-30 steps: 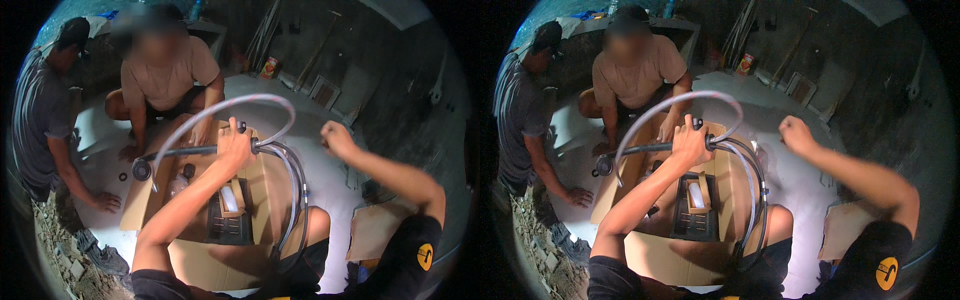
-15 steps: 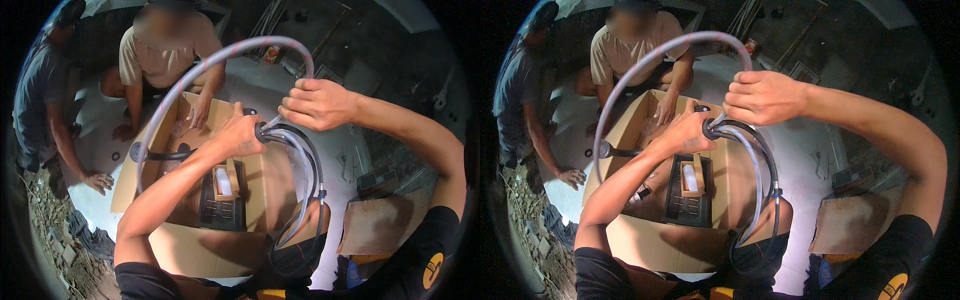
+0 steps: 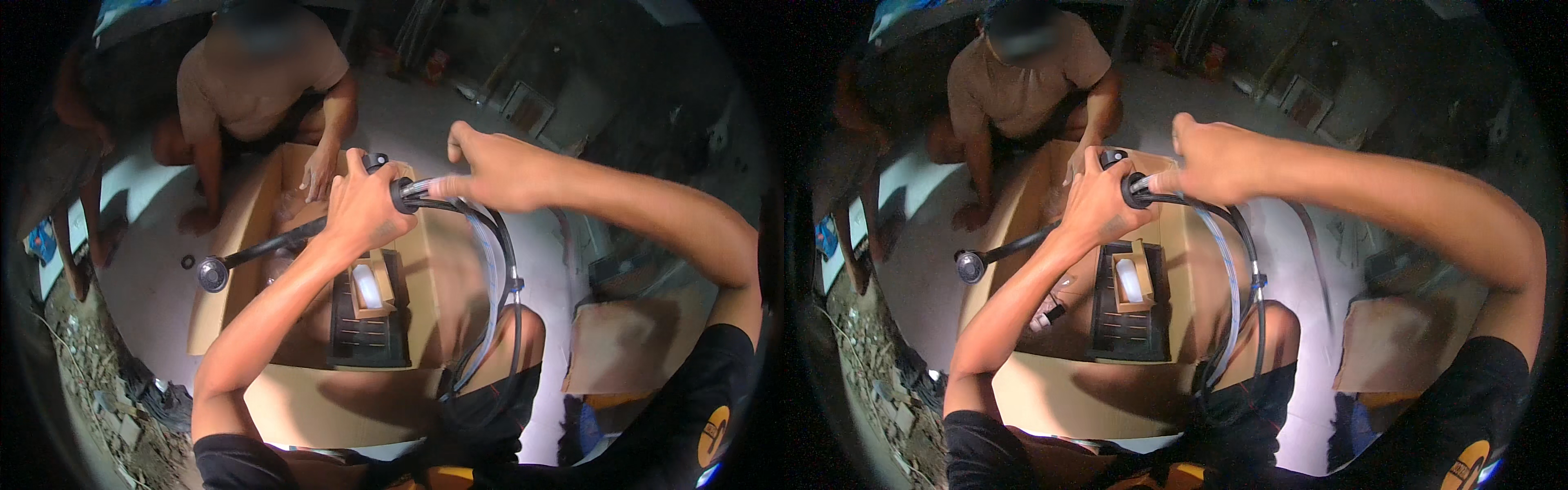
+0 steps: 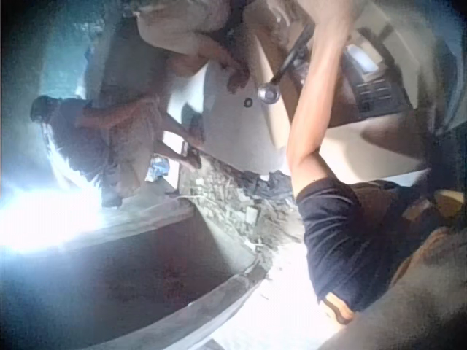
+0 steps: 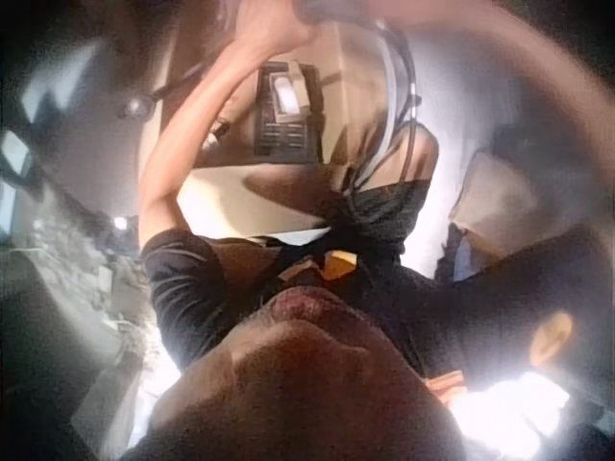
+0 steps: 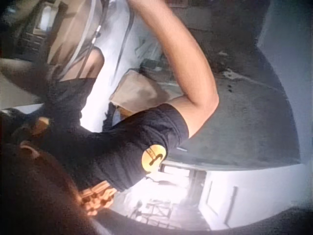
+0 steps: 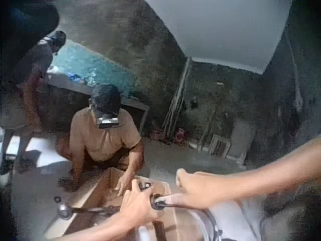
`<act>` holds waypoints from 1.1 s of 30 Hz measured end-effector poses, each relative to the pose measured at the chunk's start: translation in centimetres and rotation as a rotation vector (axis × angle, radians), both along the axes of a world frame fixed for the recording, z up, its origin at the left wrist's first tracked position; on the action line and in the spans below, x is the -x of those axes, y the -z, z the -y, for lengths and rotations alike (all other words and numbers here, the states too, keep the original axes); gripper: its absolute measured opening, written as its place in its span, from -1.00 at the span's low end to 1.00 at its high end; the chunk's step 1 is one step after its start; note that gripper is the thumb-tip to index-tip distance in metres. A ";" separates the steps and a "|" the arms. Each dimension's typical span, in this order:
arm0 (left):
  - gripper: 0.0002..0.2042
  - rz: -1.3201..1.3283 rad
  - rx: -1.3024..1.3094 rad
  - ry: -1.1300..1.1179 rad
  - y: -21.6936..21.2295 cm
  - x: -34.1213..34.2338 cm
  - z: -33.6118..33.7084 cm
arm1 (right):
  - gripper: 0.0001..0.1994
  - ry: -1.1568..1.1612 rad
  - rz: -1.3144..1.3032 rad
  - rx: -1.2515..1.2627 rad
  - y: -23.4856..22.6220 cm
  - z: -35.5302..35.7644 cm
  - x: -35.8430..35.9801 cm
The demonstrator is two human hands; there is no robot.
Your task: The person unboxes and assembles a kitchen faucet by connecting various hoses and a soap dispenser pump.
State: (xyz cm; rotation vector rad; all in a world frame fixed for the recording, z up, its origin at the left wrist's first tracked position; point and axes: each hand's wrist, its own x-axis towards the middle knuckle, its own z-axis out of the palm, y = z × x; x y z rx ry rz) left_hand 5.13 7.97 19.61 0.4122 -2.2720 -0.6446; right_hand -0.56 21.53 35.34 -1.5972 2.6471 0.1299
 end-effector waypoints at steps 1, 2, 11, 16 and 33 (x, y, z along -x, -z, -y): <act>-0.51 -0.027 -0.014 0.013 0.2 0.0 0.2 | -0.75 -0.184 -0.193 0.109 0.8 -0.9 0.1; -0.52 -0.045 -0.028 0.034 0.4 0.1 0.4 | -0.78 -0.327 -0.232 0.046 0.8 -1.1 0.7; -0.57 -0.054 0.004 0.147 1.5 2.2 -1.1 | -0.87 -0.587 -0.520 0.044 3.2 -2.1 2.5; -0.48 -0.071 0.121 -0.102 1.2 2.1 -1.9 | -0.58 0.605 0.884 -0.143 0.7 0.8 3.2; -0.46 -0.076 0.283 -0.198 2.2 3.1 -2.2 | -0.70 0.195 0.389 0.011 4.2 -2.3 6.2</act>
